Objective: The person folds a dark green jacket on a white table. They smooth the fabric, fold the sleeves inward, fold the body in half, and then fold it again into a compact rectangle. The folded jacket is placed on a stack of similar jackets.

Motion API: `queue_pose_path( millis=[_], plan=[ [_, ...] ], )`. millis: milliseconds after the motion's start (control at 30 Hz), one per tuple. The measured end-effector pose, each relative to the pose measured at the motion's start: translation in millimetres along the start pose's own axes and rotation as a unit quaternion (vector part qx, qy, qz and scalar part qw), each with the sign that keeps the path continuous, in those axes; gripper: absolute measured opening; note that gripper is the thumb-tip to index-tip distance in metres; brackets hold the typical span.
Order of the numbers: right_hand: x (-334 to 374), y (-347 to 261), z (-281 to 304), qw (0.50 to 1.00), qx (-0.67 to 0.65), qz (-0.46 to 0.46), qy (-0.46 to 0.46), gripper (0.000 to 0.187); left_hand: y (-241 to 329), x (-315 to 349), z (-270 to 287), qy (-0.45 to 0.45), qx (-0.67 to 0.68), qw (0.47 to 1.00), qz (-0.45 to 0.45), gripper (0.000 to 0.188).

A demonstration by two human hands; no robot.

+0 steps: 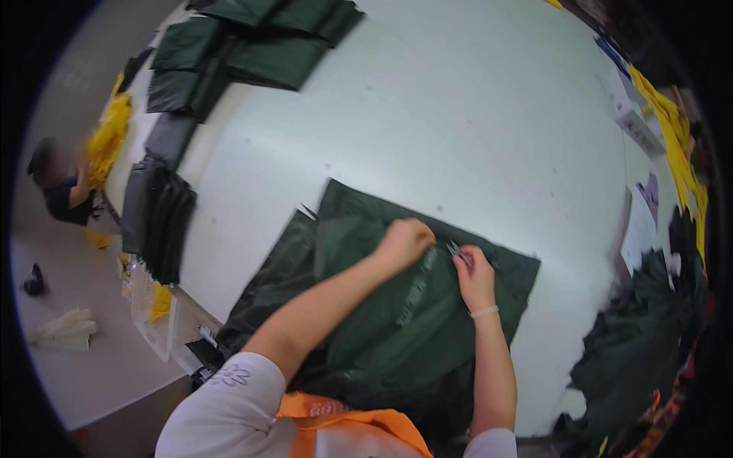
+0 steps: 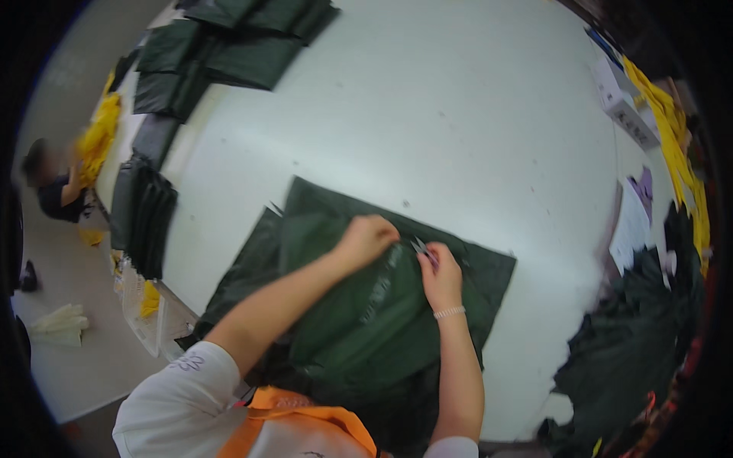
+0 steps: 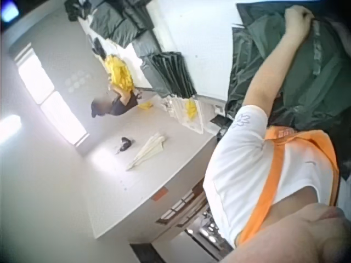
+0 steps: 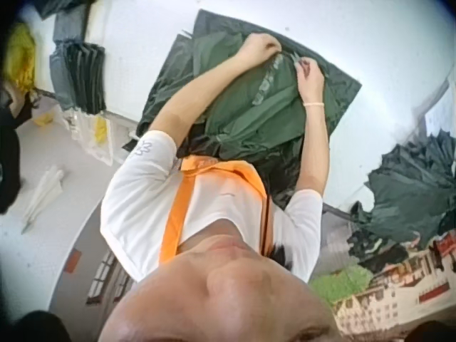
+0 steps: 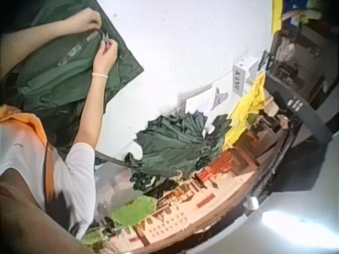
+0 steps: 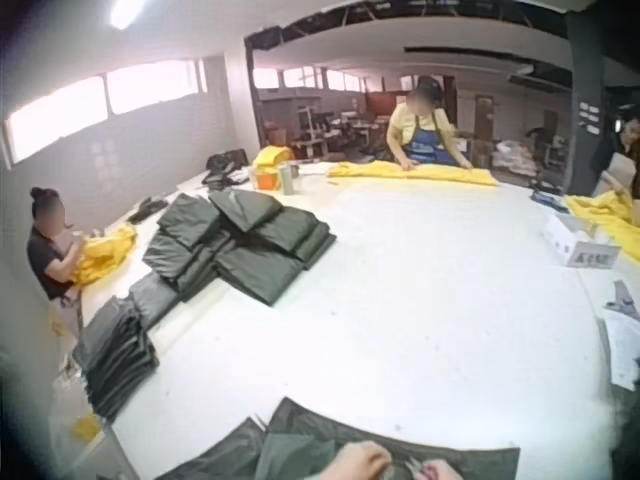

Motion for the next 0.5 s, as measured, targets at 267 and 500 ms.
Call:
queue_pose_path(
  millis=[267, 500],
  plan=[
    [4, -6, 3, 0.999, 0.012, 0.018, -0.028, 0.022, 3, -2, 7, -0.112, 0.044, 0.990, 0.071, 0.019],
    [4, -14, 2, 0.998, 0.036, 0.011, -0.044, 0.021, 5, 5, 1, -0.092, -0.073, 0.991, -0.059, 0.019]
  ],
)
Point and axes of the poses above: each hand's wrist, its own x-axis away from the middle knuckle, its own z-axis out of the back of the hand, y = z × x, the point moved 7 cm from there along -x, towards the middle knuckle, and after that the axes turned 9 degrees about z, right-handed, at the moved point
